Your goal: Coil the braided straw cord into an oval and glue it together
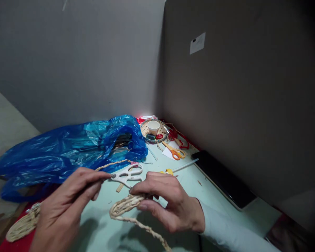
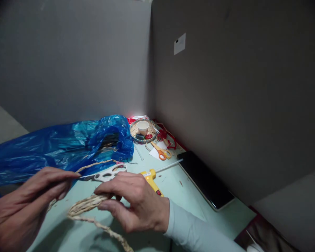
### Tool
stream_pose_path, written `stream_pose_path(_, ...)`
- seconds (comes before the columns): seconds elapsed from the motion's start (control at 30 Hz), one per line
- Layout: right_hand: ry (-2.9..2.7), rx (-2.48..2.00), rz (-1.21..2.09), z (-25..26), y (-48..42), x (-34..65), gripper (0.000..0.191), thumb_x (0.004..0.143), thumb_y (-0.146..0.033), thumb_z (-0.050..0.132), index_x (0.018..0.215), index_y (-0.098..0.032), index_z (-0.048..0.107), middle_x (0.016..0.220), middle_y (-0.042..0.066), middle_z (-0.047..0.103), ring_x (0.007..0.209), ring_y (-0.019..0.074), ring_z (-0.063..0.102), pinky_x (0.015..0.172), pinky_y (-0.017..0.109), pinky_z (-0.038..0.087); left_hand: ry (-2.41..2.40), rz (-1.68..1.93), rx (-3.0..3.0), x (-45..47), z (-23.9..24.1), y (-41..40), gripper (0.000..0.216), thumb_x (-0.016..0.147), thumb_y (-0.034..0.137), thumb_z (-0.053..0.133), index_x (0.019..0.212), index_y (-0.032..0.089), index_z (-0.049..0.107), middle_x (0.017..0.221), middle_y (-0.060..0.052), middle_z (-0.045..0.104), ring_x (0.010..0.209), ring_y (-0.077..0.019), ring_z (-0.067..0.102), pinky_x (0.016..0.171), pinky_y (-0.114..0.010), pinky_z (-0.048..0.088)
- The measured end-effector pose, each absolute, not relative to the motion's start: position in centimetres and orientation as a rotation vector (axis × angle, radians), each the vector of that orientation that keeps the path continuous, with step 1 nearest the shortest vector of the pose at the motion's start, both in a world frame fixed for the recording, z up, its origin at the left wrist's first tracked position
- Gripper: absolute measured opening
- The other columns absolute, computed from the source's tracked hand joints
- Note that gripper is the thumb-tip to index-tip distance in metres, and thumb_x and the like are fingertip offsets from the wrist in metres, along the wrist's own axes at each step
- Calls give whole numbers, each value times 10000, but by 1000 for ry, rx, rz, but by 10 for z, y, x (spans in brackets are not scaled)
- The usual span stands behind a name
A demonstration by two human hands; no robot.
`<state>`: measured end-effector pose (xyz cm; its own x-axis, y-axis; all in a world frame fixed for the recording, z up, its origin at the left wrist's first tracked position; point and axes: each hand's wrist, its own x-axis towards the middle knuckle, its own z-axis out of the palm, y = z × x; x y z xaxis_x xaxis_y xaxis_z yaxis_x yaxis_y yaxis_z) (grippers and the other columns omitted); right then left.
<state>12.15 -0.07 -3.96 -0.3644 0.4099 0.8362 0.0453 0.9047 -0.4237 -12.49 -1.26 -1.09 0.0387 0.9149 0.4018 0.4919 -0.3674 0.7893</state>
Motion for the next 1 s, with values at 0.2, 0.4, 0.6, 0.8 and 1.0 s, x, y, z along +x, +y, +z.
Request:
stream_pose_path(0.2, -1961, -285, 431, -42, -1, 121, 270, 1031, -266, 484, 1054, -71, 670, 780, 78, 704, 658, 142, 568, 635, 260, 505, 1406, 1124, 1828, -105, -14, -18, 146, 894, 400, 664, 957, 392, 795, 890, 40, 732, 827, -141, 648, 757, -142, 494)
stream_pose_path(0.4, -1970, -315, 496, -41, -1, 122, 323, 1030, -320, 498, 1095, -63, 682, 715, 40, 645, 612, 128, 545, 597, 233, 493, 1252, 1008, 1362, -93, -13, -27, 264, 861, 514, 691, 998, 295, 746, 593, 43, 596, 487, -106, 488, 447, -168, 398)
stream_pose_path(0.6, -2035, -261, 515, -44, 0, 122, 377, 1035, -337, 489, 1261, -65, 621, 754, 55, 681, 633, 141, 581, 620, 245, 519, 1120, 936, 1350, -94, -5, -24, 297, 854, 540, 700, 914, 251, 732, 598, 40, 595, 509, -104, 525, 517, -187, 455)
stream_pose_path(0.8, -2064, -267, 593, -47, 0, 123, 400, 999, -307, 549, 1332, -85, 563, 992, 116, 740, 774, 142, 678, 673, 226, 573, 1059, 729, 1379, -100, -6, -18, 247, 843, 462, 733, 1016, 288, 760, 901, 5, 722, 838, -175, 646, 727, -218, 521)
stream_pose_path(1.0, -2075, -261, 617, -47, 1, 124, 375, 1001, -303, 543, 1298, -75, 561, 950, 105, 729, 704, 124, 654, 660, 214, 562, 1046, 566, 1438, -100, 2, -16, 239, 833, 435, 734, 1028, 299, 763, 986, 1, 750, 954, -215, 668, 871, -271, 527)
